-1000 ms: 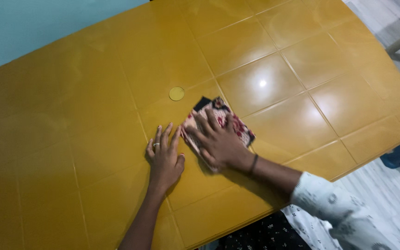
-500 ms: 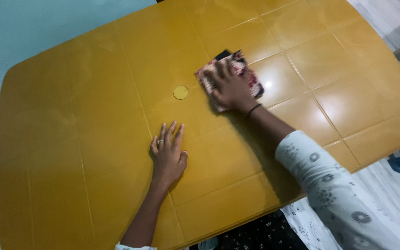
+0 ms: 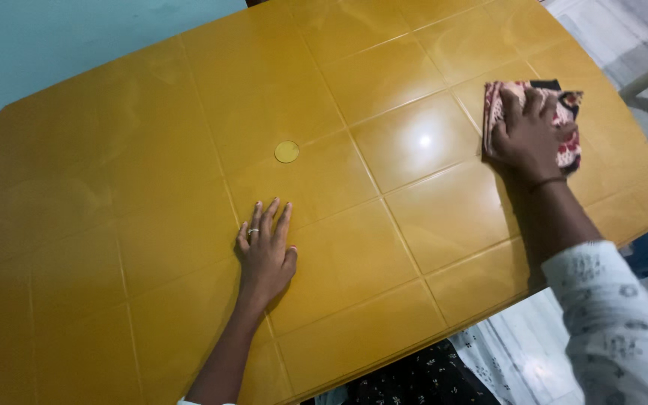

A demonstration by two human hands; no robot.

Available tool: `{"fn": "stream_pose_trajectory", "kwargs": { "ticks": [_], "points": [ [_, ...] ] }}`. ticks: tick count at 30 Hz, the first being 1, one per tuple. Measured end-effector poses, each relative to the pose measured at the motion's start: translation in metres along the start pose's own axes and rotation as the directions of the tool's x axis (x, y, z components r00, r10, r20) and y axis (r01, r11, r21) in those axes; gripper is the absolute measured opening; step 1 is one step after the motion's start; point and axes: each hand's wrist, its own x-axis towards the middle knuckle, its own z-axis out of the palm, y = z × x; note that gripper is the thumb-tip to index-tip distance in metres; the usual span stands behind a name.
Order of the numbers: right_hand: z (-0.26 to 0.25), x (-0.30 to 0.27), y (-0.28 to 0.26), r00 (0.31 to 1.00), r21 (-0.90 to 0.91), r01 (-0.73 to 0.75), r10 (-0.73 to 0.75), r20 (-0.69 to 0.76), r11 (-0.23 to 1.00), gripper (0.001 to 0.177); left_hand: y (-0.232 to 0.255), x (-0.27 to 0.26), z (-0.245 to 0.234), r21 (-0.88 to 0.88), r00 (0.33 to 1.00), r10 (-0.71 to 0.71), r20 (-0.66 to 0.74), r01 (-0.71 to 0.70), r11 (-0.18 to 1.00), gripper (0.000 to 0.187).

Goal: The person wipes the legs and the top surface of a yellow table using a patterned cloth. They clean each leg individually before moving to the tabletop, wiping in circular and back-and-forth motions.

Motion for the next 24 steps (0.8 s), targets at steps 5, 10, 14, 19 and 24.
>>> {"fn": "stream_pose_trajectory", "kwargs": {
  "ticks": [5, 10, 14, 19, 24],
  "points": [
    [-0.019, -0.063, -0.029, 0.999, -0.082, -0.035, 0.038, 0.036, 0.996, 0.067, 0.002, 0.001, 0.0, 0.007, 0.999, -0.027, 0.019, 0.027, 1.0, 0.083],
    [-0.028, -0.136, -0.071, 0.987, -0.129, 0.007, 0.014, 0.16, 0.992, 0.072, 0.001, 0.001, 0.0, 0.006, 1.0, -0.016, 0.007, 0.016, 1.0, 0.083],
    [-0.018, -0.175, -0.105, 0.965, -0.131, 0.129, -0.094, 0.245, 0.983, 0.075, -0.001, 0.002, 0.004, 0.003, 1.0, -0.013, -0.002, 0.013, 1.0, 0.083],
    [-0.005, -0.206, -0.158, 0.912, -0.093, 0.37, -0.343, 0.226, 0.924, 0.076, -0.002, 0.001, 0.006, -0.008, 1.0, -0.009, -0.003, 0.009, 1.0, 0.083],
    [-0.008, -0.211, -0.201, 0.823, 0.017, 0.553, -0.548, 0.151, 0.833, 0.082, 0.0, 0.002, 0.002, -0.003, 0.999, -0.033, 0.031, 0.033, 0.999, 0.082]
  ]
}}
